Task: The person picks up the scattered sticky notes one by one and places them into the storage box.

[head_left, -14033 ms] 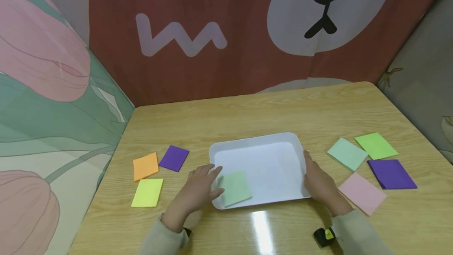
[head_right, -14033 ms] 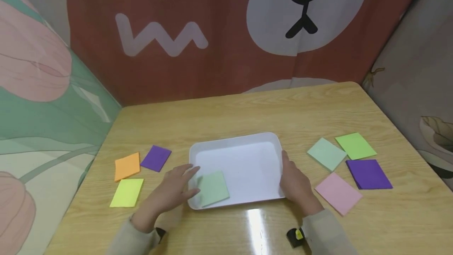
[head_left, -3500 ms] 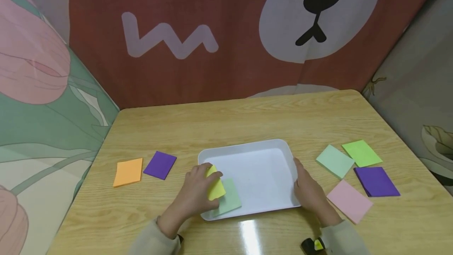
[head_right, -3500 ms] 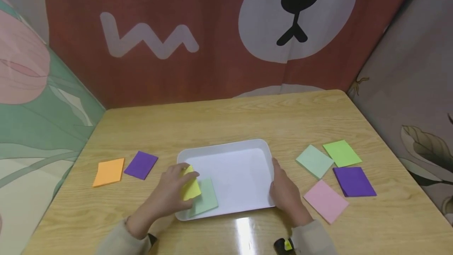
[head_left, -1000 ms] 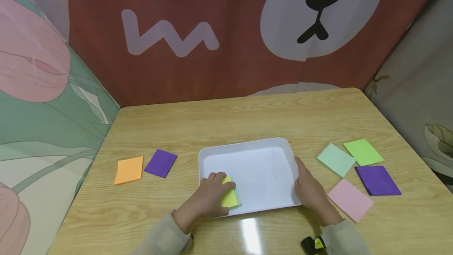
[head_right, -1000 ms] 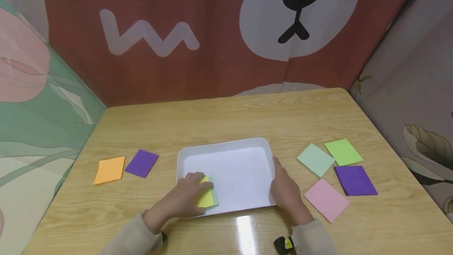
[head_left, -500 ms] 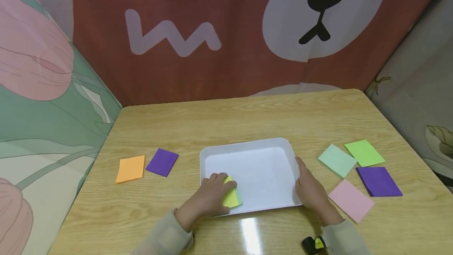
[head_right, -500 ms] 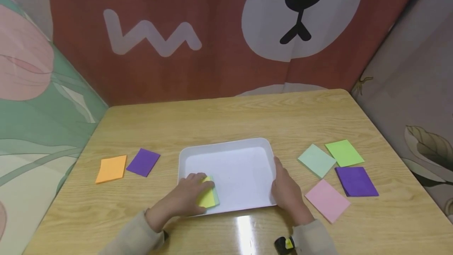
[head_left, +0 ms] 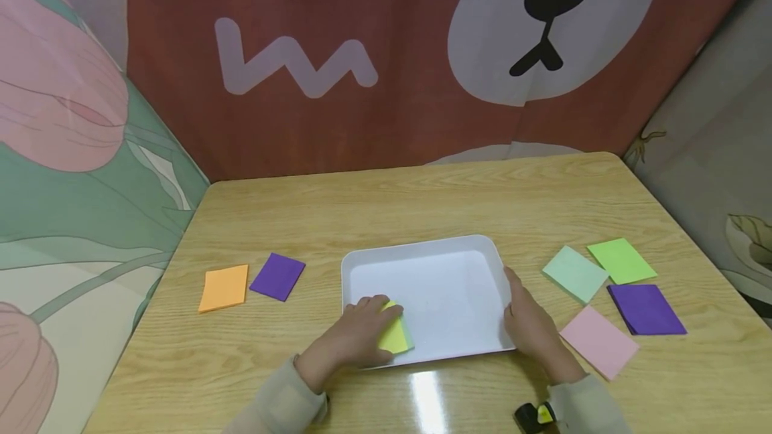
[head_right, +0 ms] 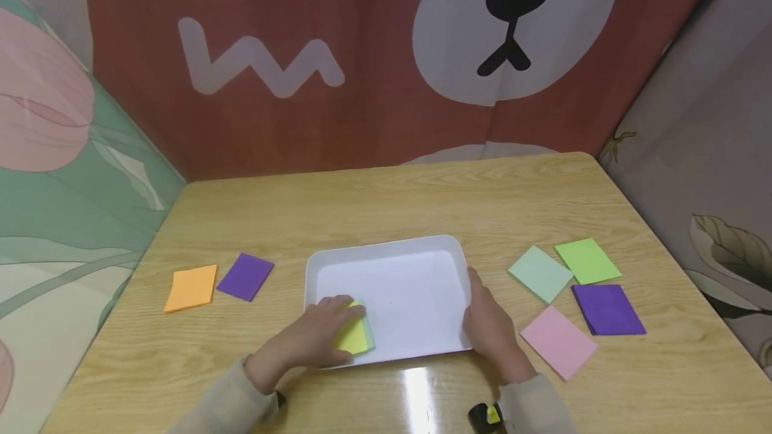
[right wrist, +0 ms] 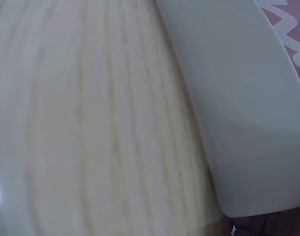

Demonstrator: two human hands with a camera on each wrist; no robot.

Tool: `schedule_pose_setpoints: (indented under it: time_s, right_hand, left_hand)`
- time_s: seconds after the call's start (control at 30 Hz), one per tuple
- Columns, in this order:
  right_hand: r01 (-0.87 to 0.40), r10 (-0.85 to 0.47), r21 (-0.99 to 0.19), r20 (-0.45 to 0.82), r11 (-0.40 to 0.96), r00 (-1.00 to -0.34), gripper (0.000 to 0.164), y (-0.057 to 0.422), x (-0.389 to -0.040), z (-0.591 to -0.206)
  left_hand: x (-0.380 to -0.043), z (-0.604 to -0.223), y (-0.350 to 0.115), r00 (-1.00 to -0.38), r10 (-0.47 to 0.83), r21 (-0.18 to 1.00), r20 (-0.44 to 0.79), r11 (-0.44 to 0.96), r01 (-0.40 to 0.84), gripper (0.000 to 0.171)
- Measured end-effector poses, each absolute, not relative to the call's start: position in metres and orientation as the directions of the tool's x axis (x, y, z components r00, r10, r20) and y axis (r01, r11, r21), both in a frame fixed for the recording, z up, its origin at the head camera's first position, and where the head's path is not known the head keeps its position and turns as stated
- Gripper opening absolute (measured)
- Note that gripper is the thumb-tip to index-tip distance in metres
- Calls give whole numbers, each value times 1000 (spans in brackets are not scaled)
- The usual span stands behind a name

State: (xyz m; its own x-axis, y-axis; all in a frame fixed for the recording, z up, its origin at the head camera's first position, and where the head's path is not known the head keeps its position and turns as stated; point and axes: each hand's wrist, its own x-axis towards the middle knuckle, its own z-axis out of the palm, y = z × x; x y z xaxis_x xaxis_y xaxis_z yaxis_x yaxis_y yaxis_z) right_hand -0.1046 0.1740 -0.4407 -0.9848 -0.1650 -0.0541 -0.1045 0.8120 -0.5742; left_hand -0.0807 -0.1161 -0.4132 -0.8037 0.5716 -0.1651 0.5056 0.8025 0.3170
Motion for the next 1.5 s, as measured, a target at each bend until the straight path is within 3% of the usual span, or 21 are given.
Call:
schedule_pose_setpoints:
  time_s: [0.37,0.87,1.13,1.5]
  right_hand:
    - [-106,-163,-573,-47,812,-986,49,176,-105,-441]
    - [-103,-161,-575,-50,812,-986,50,176,-105,-441]
    - [-104,-162,-573,-52,813,-985,50,176,-105,-443]
    - [-102,-165,-584,-55,805,-985,50,174,-105,-441]
  left_hand:
    - [-84,-411,-127,-810,574,402,-118,773,490,61]
    - [-89,-402,-150,-879,477,507,2,757,412,48]
    - [-90,-402,-163,-920,388,504,61,783,364,41]
    - [-89,-408,-193,-946,295,476,135,818,323,47]
